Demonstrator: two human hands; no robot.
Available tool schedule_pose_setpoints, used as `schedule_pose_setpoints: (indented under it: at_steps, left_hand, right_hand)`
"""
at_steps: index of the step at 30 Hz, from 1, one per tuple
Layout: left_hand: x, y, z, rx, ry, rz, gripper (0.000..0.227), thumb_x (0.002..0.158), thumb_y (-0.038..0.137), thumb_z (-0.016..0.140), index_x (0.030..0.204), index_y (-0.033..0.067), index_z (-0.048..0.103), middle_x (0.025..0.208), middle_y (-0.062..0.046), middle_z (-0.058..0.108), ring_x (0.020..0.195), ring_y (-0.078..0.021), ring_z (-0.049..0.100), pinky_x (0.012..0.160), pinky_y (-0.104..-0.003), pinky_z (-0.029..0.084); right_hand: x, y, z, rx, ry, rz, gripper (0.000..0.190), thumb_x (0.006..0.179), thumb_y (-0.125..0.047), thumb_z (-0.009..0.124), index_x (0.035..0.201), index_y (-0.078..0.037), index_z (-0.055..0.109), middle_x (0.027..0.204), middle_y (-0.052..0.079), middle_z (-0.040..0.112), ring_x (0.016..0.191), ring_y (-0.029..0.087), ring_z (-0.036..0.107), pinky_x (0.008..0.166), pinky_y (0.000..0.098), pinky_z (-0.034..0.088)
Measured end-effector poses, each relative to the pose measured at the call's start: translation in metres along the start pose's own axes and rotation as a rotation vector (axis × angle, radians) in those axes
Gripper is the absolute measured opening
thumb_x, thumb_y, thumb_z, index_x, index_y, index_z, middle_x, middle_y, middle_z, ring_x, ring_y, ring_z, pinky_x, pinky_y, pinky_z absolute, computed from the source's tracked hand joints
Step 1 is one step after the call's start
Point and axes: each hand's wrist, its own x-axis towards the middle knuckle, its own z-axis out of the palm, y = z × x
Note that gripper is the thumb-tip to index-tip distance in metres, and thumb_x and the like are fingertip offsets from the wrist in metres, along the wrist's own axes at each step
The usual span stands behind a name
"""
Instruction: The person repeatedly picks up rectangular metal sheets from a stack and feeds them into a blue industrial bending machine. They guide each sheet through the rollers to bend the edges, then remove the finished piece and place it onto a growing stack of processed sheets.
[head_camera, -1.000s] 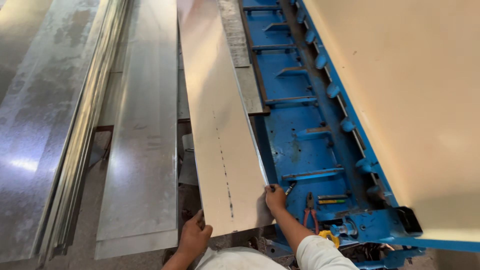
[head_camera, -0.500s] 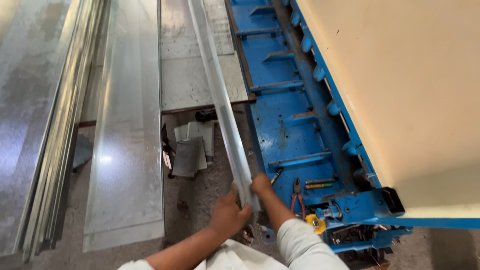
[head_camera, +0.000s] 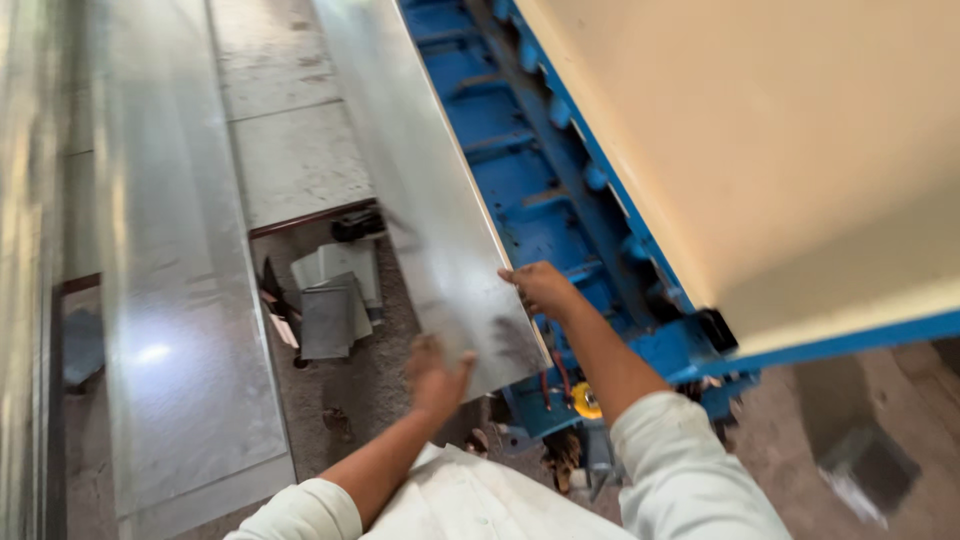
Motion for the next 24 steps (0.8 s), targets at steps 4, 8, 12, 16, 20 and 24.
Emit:
schedule_pose_setpoints:
  at_steps: [4, 8, 12, 16, 20, 24]
  left_hand:
    - [0.009, -0.071, 0.037, -0.369, -0.551, -0.814, 0.114, 0.089, 0.070, 0.064, 0.166, 0.0124, 0.003, 0.167, -0.024, 0.017, 0.150, -0.0428, 0.029, 0.119, -0.051, 0.034]
    - [0.002, -0.100, 0.076, -0.662, -0.567, -0.681, 0.093, 0.085, 0.061, 0.063, 0.156, 0.0044, 0.045, 0.145, -0.026, 0.060, 0.130, -0.0418, 0.063, 0.104, -0.047, 0.052]
    - [0.006, -0.120, 0.089, -0.533, -0.340, -0.632, 0.098, 0.090, 0.046, 0.078, 0.156, -0.0036, 0.024, 0.141, -0.032, 0.050, 0.125, -0.0447, 0.055, 0.100, -0.046, 0.047]
    - [0.029, -0.097, 0.078, -0.955, -0.897, -0.916, 0.061, 0.097, 0.040, 0.061, 0.146, 0.0056, 0.051, 0.127, -0.016, 0.067, 0.108, -0.0321, 0.067, 0.088, -0.046, 0.057]
    - [0.035, -0.052, 0.086, -0.930, -0.835, -0.683, 0.043, 0.096, 0.024, 0.066, 0.131, -0.0015, 0.060, 0.115, -0.019, 0.072, 0.094, -0.0302, 0.068, 0.079, -0.042, 0.058]
    - [0.043, -0.015, 0.118, -0.973, -0.817, -0.535, 0.035, 0.099, 0.023, 0.063, 0.123, -0.0024, 0.063, 0.108, -0.016, 0.075, 0.088, -0.0250, 0.069, 0.076, -0.038, 0.058]
  right_hand:
    - [0.036, 0.046, -0.009, 0.081, 0.120, 0.174, 0.053, 0.085, -0.035, 0.079, 0.110, 0.011, 0.070, 0.102, 0.023, 0.075, 0.089, 0.035, 0.073, 0.076, 0.0509, 0.058]
    - [0.055, 0.075, -0.017, 0.100, 0.158, 0.191, 0.060, 0.088, -0.033, 0.080, 0.123, 0.013, 0.063, 0.120, 0.029, 0.070, 0.106, 0.039, 0.070, 0.087, 0.0530, 0.057]
    - [0.059, 0.083, -0.042, 0.122, 0.186, 0.250, 0.062, 0.086, -0.031, 0.077, 0.133, 0.006, 0.060, 0.129, 0.028, 0.067, 0.111, 0.041, 0.068, 0.089, 0.0543, 0.056]
    - [0.067, 0.071, -0.068, -0.120, 0.299, 0.405, 0.072, 0.093, -0.041, 0.077, 0.146, -0.003, 0.047, 0.146, 0.022, 0.049, 0.127, 0.041, 0.051, 0.096, 0.0589, 0.047]
    - [0.060, 0.063, -0.096, -0.136, 0.378, 0.416, 0.065, 0.088, -0.044, 0.073, 0.134, 0.001, 0.060, 0.130, 0.023, 0.067, 0.113, 0.041, 0.067, 0.091, 0.0567, 0.055]
    - [0.040, 0.044, -0.115, -0.461, 0.665, 0.038, 0.064, 0.084, -0.041, 0.080, 0.132, -0.003, 0.063, 0.125, 0.020, 0.070, 0.104, 0.031, 0.076, 0.096, 0.0410, 0.058]
